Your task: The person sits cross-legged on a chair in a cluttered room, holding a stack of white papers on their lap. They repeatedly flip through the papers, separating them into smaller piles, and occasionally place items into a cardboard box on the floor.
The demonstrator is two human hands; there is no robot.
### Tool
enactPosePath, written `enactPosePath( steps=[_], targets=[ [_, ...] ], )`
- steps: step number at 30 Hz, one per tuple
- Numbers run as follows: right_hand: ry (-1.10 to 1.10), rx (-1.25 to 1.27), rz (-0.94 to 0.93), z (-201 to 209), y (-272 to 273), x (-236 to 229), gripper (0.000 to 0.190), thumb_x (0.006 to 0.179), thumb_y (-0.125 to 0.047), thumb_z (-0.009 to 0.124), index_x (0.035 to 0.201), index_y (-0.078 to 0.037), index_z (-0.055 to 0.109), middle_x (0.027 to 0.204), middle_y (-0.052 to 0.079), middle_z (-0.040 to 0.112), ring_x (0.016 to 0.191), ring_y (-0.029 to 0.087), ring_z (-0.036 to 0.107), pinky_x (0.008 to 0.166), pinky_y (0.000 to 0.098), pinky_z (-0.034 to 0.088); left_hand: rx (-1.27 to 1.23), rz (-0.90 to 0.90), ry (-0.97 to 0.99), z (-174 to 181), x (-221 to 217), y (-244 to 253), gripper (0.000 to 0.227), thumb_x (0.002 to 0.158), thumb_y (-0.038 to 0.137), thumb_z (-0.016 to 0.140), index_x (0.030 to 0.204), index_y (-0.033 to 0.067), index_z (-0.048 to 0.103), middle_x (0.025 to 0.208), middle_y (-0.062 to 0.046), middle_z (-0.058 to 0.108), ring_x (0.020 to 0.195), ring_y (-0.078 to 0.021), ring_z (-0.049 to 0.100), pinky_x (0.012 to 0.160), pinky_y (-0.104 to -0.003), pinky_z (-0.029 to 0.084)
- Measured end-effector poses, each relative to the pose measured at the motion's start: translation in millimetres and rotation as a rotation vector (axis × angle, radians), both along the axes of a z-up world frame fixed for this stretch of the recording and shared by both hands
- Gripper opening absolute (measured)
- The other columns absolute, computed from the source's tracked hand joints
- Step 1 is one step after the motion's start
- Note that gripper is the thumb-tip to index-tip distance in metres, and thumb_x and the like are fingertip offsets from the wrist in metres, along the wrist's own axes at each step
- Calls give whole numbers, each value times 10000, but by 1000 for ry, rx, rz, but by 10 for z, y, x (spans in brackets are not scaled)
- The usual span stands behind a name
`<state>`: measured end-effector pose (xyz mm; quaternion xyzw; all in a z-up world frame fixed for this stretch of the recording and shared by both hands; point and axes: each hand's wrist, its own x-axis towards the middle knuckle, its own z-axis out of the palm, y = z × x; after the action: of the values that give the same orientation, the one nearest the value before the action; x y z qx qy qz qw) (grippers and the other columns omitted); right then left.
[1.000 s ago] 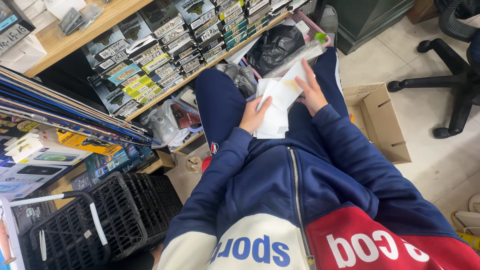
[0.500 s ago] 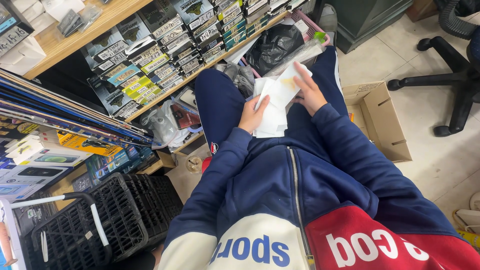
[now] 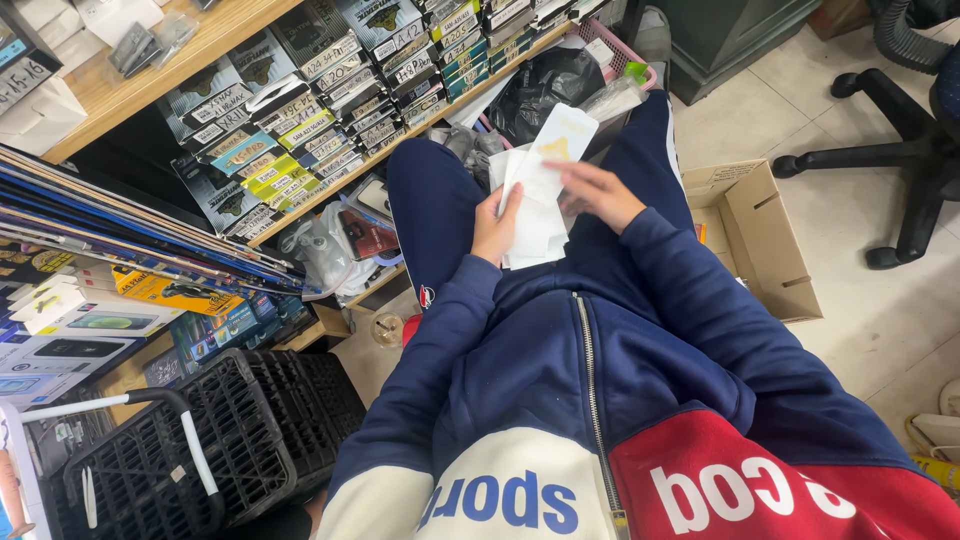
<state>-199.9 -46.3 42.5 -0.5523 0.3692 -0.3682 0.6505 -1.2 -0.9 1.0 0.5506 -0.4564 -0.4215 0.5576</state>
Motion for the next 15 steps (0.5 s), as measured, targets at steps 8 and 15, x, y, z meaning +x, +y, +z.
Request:
enactPosePath(
  steps=[8, 15],
  targets=[
    [1, -62, -187, 86, -24, -87, 509, 1106, -306, 537, 1588, -325, 375, 1283, 201, 487, 857, 256, 721, 797, 415, 622, 8, -17, 23, -1, -27, 9, 356, 1013, 400, 696, 1234, 125, 740, 918, -47, 738, 873, -108, 639, 773, -313, 567],
    [140, -118, 226, -150, -50, -69, 377, 1004, -231, 645, 1365, -125, 655, 1024, 150, 711, 855, 215, 730, 747, 355, 621, 32, 71, 79, 217, -8, 80, 403, 1027, 390, 676, 1292, 88, 704, 1004, -64, 724, 929, -118, 621, 844, -315, 555]
  ],
)
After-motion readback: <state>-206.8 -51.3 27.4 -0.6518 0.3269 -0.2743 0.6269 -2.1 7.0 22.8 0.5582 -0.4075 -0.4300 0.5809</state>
